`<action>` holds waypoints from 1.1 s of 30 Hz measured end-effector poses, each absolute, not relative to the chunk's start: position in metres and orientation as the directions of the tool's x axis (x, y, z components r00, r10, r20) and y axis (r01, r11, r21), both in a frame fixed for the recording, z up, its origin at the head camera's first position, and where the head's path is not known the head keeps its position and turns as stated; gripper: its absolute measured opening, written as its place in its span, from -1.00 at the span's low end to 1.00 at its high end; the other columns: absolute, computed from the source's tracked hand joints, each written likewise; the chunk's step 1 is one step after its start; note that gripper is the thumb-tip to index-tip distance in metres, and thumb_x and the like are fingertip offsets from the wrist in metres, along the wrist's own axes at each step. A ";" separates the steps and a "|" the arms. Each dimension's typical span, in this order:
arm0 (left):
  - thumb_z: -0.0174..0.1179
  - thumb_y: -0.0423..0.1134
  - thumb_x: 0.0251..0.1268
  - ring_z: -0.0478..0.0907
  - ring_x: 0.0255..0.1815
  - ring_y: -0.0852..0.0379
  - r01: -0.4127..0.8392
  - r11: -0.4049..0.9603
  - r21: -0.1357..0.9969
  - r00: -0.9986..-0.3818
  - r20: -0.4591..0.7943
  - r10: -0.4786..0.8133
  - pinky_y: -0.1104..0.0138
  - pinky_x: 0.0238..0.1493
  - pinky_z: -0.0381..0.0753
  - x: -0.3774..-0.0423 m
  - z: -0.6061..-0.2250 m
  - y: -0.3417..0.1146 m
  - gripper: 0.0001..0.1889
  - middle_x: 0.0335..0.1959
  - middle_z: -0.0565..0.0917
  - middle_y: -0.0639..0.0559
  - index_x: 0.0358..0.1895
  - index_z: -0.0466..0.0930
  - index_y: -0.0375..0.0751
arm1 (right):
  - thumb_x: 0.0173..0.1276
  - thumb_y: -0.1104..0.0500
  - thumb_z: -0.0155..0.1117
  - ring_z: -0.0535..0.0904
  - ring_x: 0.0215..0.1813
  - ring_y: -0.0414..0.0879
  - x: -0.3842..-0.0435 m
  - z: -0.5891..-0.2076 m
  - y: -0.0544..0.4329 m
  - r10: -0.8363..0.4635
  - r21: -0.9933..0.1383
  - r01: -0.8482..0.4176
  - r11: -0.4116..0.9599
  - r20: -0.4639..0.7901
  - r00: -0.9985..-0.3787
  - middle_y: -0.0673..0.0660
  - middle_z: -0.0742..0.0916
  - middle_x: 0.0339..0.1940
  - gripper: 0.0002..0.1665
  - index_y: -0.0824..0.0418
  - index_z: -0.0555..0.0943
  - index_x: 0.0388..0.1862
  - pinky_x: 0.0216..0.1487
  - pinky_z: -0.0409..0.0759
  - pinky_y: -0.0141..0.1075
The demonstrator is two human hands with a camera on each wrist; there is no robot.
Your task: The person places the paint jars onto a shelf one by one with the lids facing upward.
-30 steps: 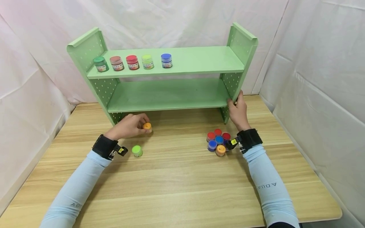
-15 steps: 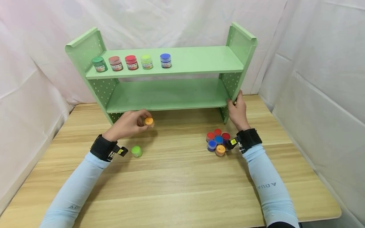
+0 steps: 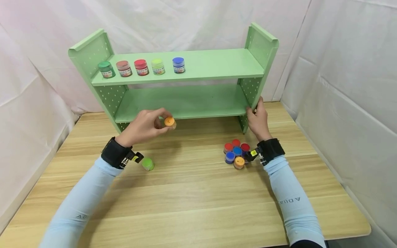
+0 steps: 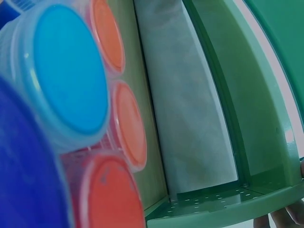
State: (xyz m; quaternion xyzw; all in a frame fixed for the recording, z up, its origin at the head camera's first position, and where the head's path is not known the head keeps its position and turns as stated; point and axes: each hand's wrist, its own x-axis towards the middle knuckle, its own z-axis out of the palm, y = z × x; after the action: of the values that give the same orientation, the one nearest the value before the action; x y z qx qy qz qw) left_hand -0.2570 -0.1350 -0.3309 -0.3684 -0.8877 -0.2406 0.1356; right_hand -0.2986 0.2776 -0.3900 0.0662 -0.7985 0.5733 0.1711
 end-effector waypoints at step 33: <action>0.31 -0.04 0.42 0.53 -0.55 0.09 0.808 0.571 0.143 -0.506 0.666 0.549 0.36 -0.38 0.32 -0.282 -0.200 -0.055 -0.63 -0.04 0.82 -0.08 0.11 0.61 -0.19 | 0.63 0.20 -0.03 0.33 0.50 0.12 -0.301 -0.392 0.280 0.090 -0.898 -0.294 0.328 0.339 -0.936 0.23 0.30 0.63 -0.24 -0.03 0.01 0.70 0.44 0.39 0.25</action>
State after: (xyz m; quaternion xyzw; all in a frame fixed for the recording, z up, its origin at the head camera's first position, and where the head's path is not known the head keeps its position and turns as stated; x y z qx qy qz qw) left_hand -0.2823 -0.0549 -0.1999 -0.4049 -0.8380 -0.2250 0.2886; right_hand -0.3013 0.2805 -0.3916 0.0640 -0.7976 0.5762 0.1665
